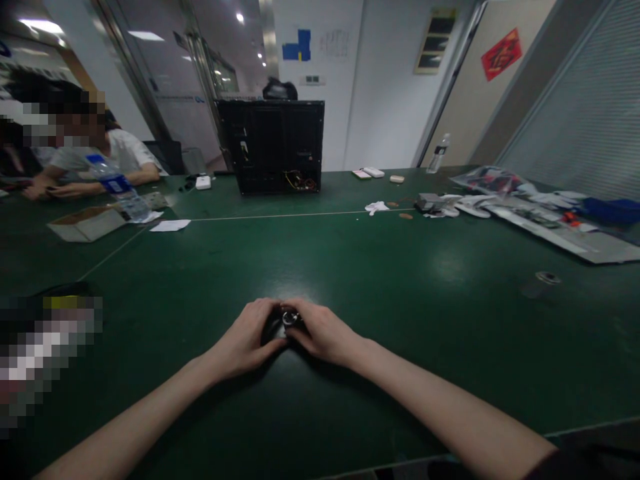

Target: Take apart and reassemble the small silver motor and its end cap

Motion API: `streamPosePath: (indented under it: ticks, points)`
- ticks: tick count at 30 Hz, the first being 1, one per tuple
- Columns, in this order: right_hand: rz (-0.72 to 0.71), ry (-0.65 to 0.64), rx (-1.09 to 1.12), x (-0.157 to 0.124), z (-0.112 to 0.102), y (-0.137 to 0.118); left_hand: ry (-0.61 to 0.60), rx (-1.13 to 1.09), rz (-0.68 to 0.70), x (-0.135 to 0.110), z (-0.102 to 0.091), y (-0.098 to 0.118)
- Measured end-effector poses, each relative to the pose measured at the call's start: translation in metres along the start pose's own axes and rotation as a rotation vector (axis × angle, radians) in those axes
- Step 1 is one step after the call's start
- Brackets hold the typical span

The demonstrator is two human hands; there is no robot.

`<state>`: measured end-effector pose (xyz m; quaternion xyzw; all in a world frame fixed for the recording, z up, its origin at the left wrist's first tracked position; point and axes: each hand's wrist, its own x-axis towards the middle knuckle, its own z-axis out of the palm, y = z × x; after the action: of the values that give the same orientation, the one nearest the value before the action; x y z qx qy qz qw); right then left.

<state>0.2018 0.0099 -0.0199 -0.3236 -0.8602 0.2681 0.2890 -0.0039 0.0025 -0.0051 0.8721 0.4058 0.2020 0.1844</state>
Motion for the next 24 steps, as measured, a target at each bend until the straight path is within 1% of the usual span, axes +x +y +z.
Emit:
streamPosePath:
  ticks: [3, 8, 12, 15, 19, 24]
  points:
    - [0.049, 0.017, 0.045, -0.0016, 0.0039, 0.002, 0.004, -0.003, 0.003, -0.0002, 0.0002, 0.0004]
    - [0.067, 0.03, 0.079, -0.0013, 0.0034, 0.0013, 0.007, 0.004, -0.006, -0.0001, -0.0003, 0.0007]
    - [0.107, 0.059, 0.243, 0.0008, 0.0039, 0.0039, -0.007, 0.018, -0.012, 0.0002, -0.0016, 0.0025]
    - [0.204, 0.077, 0.379, 0.0033, 0.0045, 0.008, 0.003, -0.003, -0.015, -0.0005, -0.0022, 0.004]
    - [0.334, 0.137, 0.516, 0.0063, 0.0047, 0.0099, -0.003, -0.044, -0.027, -0.0007, -0.0036, 0.0068]
    - [0.351, 0.128, 0.602, 0.0064, 0.0051, 0.0081, 0.022, -0.067, -0.015, 0.0007, -0.0045, 0.0085]
